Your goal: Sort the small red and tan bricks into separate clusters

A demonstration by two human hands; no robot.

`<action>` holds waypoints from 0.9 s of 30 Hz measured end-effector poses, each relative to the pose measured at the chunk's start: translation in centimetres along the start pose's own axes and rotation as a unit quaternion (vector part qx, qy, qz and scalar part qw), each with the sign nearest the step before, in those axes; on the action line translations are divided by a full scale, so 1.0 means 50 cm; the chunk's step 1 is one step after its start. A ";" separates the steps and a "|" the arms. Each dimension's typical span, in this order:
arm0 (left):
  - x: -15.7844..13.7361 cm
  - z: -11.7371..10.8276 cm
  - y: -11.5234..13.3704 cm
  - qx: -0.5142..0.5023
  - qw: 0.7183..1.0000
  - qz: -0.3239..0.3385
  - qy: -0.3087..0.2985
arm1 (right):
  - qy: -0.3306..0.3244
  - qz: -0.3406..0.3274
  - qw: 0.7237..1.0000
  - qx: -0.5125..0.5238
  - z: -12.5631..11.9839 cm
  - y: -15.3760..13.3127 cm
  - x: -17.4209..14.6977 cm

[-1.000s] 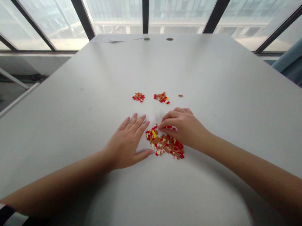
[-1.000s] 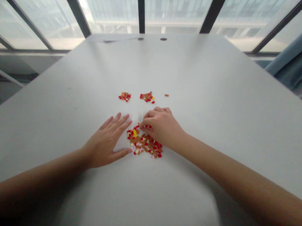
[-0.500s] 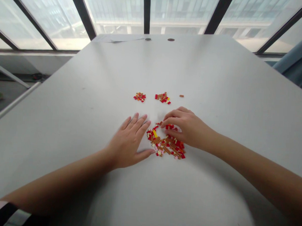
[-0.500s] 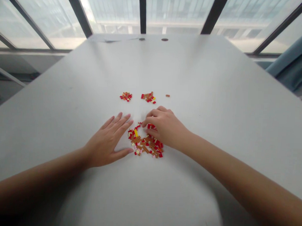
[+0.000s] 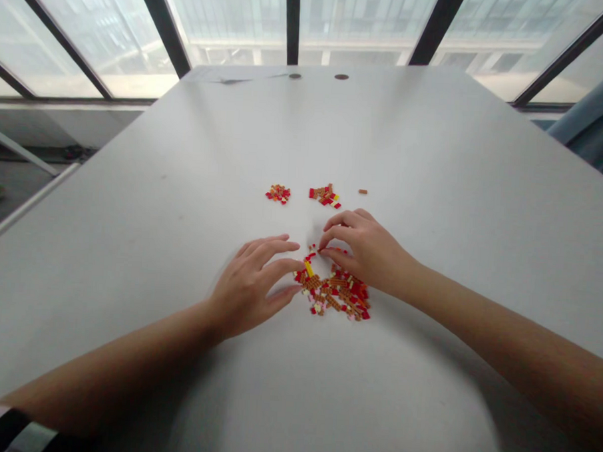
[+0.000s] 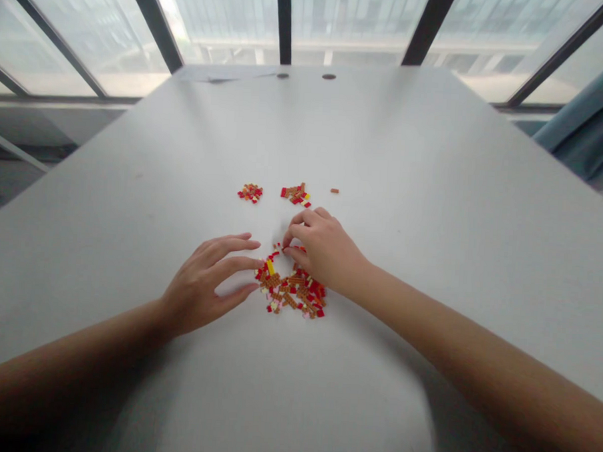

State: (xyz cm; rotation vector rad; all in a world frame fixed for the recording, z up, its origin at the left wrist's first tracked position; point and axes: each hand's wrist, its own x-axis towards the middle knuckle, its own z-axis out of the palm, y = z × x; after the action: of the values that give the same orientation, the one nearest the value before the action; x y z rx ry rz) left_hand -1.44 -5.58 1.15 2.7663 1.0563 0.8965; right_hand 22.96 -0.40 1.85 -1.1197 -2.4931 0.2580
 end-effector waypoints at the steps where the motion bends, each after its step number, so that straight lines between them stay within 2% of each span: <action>1: 0.001 0.001 -0.001 0.004 1.000 0.004 -0.001 | -0.002 -0.004 1.000 -0.001 0.000 0.000 0.001; 7: 0.002 0.007 -0.004 0.016 1.000 0.021 -0.002 | -0.030 -0.021 0.998 -0.041 -0.006 -0.009 -0.002; 11: 0.005 0.007 -0.002 0.024 1.000 0.018 0.007 | -0.048 -0.008 0.996 -0.075 -0.009 -0.019 -0.001; 15: 0.007 0.007 0.000 0.030 0.999 0.013 0.008 | -0.053 -0.001 0.997 -0.057 -0.017 -0.011 0.002; 18: 0.006 0.007 -0.001 0.023 1.000 0.019 0.004 | -0.003 0.023 0.999 -0.033 -0.033 0.029 0.006; 21: 0.006 0.007 -0.001 0.008 1.000 0.030 -0.002 | 0.049 0.103 0.985 -0.132 -0.046 0.091 0.010; 27: 0.007 0.001 0.001 -0.004 0.998 0.059 -0.006 | 0.073 0.146 0.976 -0.142 -0.035 0.179 0.011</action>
State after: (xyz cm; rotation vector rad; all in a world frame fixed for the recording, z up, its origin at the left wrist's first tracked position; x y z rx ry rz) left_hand -1.16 -5.37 1.28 2.8477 0.8941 0.8934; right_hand 29.43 5.98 0.70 -1.5631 -2.2783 -0.1038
